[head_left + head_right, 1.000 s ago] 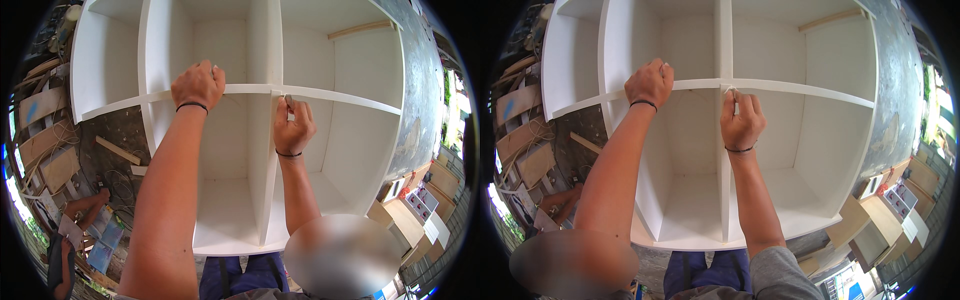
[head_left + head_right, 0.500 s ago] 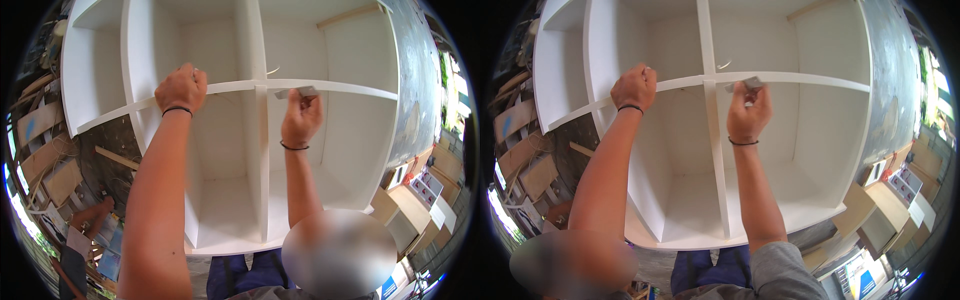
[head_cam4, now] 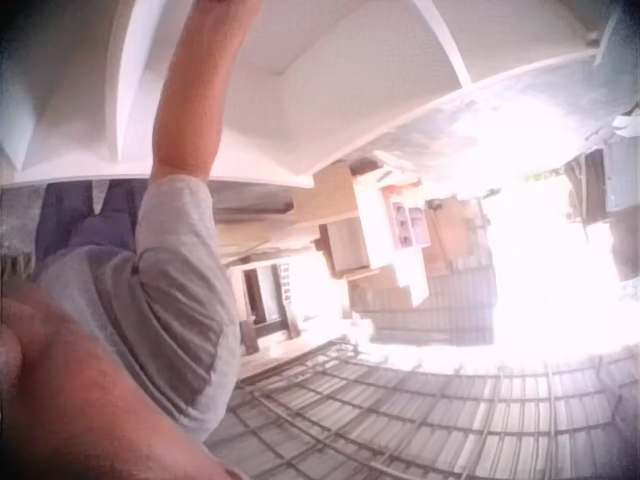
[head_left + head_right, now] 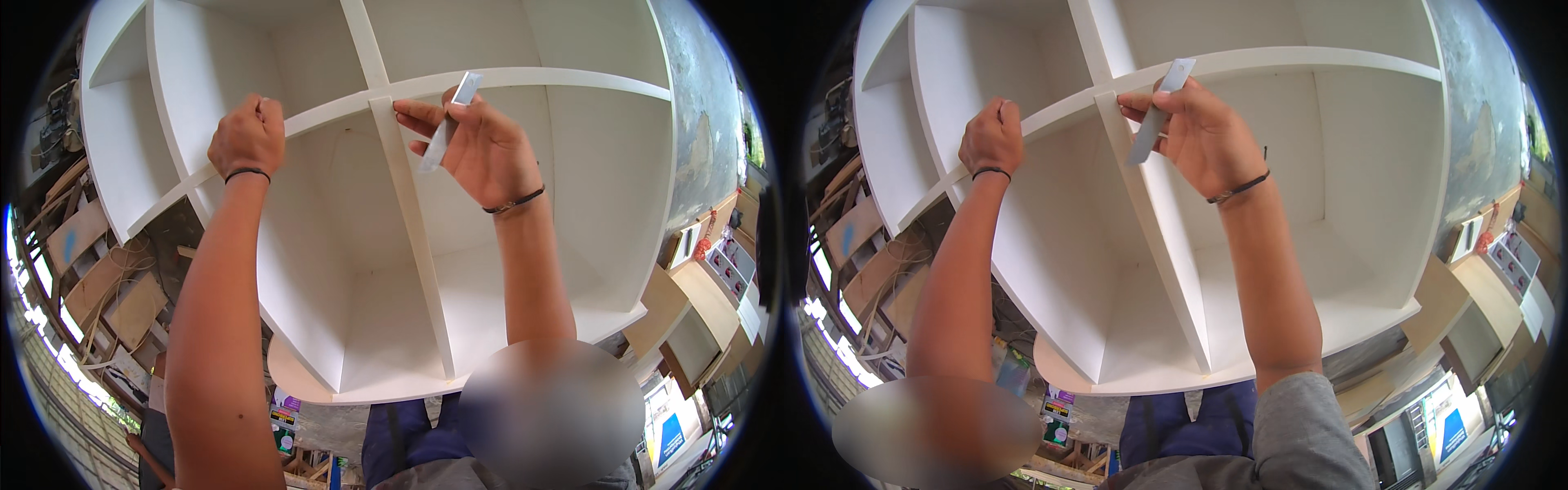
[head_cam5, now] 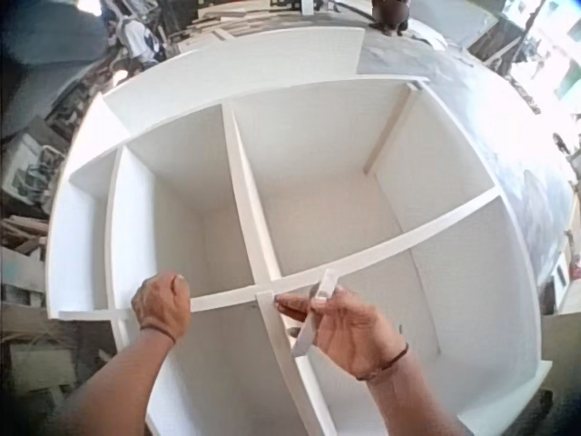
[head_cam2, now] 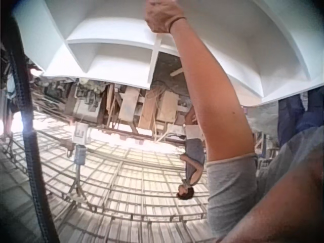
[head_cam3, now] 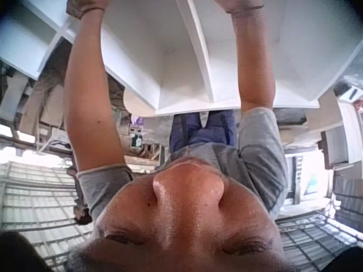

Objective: The person assembles a white cabinet by inserting wooden dowels into pre-drilled holes and hammering them in place. They use a hammer to secure the dowels and adjust the cabinet's position during the process.

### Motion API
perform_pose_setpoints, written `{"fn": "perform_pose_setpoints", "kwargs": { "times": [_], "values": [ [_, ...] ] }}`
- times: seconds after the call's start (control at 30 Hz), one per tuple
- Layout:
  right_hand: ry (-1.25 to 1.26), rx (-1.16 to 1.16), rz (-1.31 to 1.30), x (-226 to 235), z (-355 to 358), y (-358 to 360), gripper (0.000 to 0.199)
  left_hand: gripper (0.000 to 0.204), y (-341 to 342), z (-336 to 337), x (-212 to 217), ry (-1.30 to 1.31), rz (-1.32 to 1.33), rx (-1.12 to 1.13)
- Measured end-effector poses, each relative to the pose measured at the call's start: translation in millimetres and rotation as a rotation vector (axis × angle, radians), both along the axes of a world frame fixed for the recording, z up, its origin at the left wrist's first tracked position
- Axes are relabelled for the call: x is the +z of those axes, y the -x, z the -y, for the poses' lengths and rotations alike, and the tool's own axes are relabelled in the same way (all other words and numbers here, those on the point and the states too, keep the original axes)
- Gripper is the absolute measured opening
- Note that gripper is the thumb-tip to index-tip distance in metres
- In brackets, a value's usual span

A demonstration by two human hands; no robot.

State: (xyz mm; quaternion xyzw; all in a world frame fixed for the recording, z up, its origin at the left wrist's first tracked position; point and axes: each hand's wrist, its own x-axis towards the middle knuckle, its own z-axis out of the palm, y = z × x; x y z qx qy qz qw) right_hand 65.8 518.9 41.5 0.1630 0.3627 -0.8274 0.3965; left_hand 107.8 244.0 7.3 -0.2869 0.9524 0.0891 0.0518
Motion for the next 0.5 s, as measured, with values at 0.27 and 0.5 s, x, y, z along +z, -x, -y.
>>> {"fn": "perform_pose_setpoints", "kwargs": {
  "times": [0.27, 0.5],
  "values": [
    [0.078, -0.172, 0.062, -10.5, 7.3, -18.9, 0.017, 0.033, -0.5, -0.4, -0.6, 0.042, 0.016, 0.014],
    [-0.597, 0.036, -0.827, -1.1, -6.7, 7.4, 0.015, 0.033, -2.8, 1.7, -3.8, 0.089, -0.040, 0.002]
  ]
}}
